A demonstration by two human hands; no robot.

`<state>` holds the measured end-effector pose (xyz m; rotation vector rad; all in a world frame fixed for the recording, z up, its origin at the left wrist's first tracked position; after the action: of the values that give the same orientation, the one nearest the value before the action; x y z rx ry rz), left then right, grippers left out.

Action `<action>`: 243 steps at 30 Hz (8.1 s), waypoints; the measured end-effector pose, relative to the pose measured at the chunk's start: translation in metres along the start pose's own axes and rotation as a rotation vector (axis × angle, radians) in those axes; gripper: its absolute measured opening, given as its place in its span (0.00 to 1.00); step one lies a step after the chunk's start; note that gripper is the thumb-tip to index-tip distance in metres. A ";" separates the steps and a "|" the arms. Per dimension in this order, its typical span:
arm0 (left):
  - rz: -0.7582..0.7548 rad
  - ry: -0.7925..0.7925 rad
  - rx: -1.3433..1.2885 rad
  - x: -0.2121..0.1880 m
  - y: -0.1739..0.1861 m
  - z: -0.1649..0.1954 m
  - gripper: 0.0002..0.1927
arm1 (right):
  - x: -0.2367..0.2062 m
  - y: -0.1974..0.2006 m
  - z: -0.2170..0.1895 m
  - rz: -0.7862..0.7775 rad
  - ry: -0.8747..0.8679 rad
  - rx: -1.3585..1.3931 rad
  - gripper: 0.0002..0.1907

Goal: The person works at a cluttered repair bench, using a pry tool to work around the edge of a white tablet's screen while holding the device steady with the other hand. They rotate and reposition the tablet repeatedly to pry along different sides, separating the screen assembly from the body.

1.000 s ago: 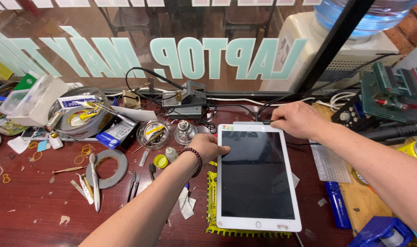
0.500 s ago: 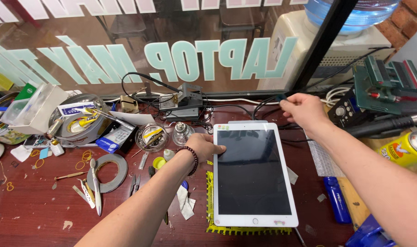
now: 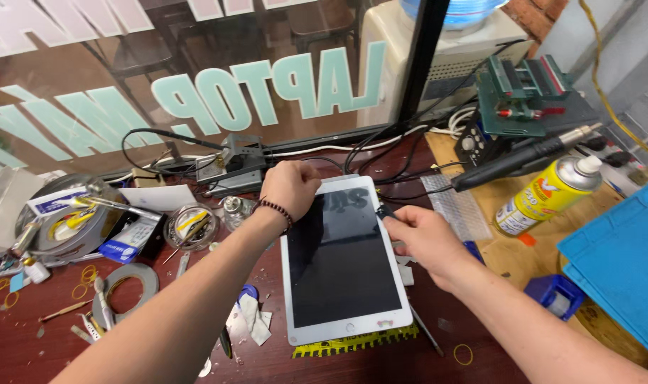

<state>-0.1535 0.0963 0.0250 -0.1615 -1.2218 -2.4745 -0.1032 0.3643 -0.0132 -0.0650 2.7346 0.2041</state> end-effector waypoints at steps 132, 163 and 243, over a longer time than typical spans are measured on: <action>-0.319 0.343 -0.549 0.057 0.049 -0.002 0.12 | -0.067 -0.036 -0.007 0.370 0.169 -0.154 0.10; -0.695 0.732 -0.748 -0.031 0.075 -0.076 0.15 | -0.070 -0.050 -0.025 0.217 0.150 -0.125 0.08; -0.208 0.254 -0.241 -0.069 0.037 -0.105 0.32 | -0.019 -0.142 -0.087 0.314 0.631 -0.784 0.10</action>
<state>-0.0694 0.0129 -0.0304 0.2233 -0.8730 -2.7139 -0.1084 0.2107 0.0546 0.1057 3.0492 1.5632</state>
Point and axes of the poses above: each hand's wrist, its own x-axis towards the middle knuckle, its own y-axis out of the back of the hand, z = x × y, the point moved 5 cm from there along x, towards the middle knuckle, and after that the axes turned 12 degrees about z, right-handed, at the moved point
